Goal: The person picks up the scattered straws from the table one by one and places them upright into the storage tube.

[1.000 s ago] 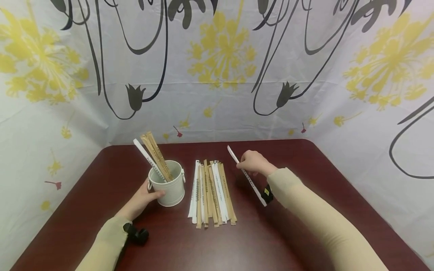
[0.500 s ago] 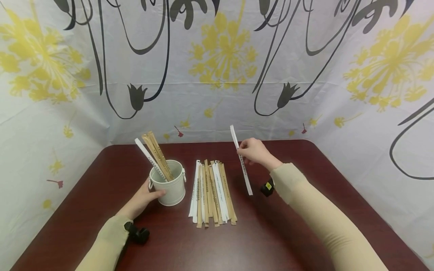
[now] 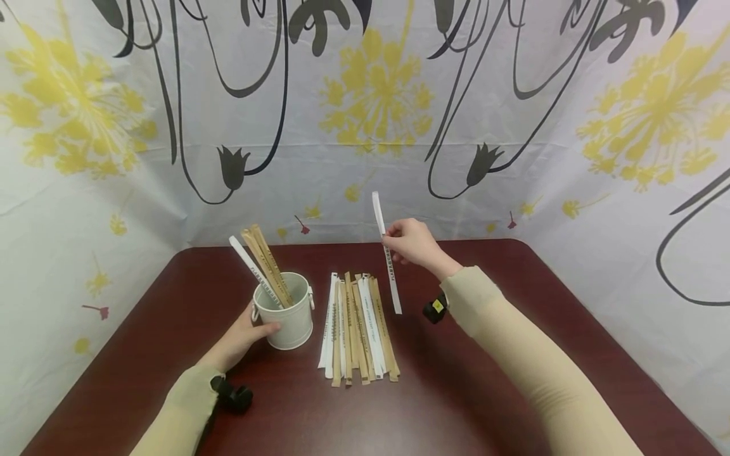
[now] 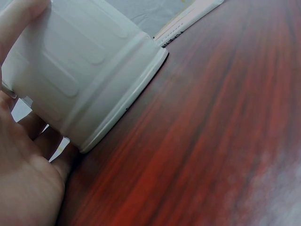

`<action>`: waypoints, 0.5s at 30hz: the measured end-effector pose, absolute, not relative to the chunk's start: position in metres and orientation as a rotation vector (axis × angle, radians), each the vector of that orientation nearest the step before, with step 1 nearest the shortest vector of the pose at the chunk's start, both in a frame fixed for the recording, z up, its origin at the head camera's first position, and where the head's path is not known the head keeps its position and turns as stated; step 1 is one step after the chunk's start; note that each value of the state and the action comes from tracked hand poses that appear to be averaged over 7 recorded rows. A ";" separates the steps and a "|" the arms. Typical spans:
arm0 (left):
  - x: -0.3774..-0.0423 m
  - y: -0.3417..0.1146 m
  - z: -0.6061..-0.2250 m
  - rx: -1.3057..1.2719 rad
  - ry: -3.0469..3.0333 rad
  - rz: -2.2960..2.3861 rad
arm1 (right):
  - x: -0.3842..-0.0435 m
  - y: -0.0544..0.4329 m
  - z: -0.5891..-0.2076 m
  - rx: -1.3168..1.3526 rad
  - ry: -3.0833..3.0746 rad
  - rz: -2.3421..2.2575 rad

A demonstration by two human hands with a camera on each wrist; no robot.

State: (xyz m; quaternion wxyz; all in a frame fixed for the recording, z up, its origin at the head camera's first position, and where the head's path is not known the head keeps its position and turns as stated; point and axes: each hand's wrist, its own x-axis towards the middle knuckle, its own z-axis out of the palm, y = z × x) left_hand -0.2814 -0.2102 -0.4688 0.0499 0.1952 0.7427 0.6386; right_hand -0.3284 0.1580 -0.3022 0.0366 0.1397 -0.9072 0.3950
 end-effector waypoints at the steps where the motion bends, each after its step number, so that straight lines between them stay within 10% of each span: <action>1: -0.281 -0.211 -0.469 0.594 2.261 1.947 | -0.329 0.154 -0.300 0.446 -2.777 1.213; 15: -0.283 -0.211 -0.469 0.590 2.272 1.942 | -0.330 0.095 -0.276 0.679 -2.618 1.257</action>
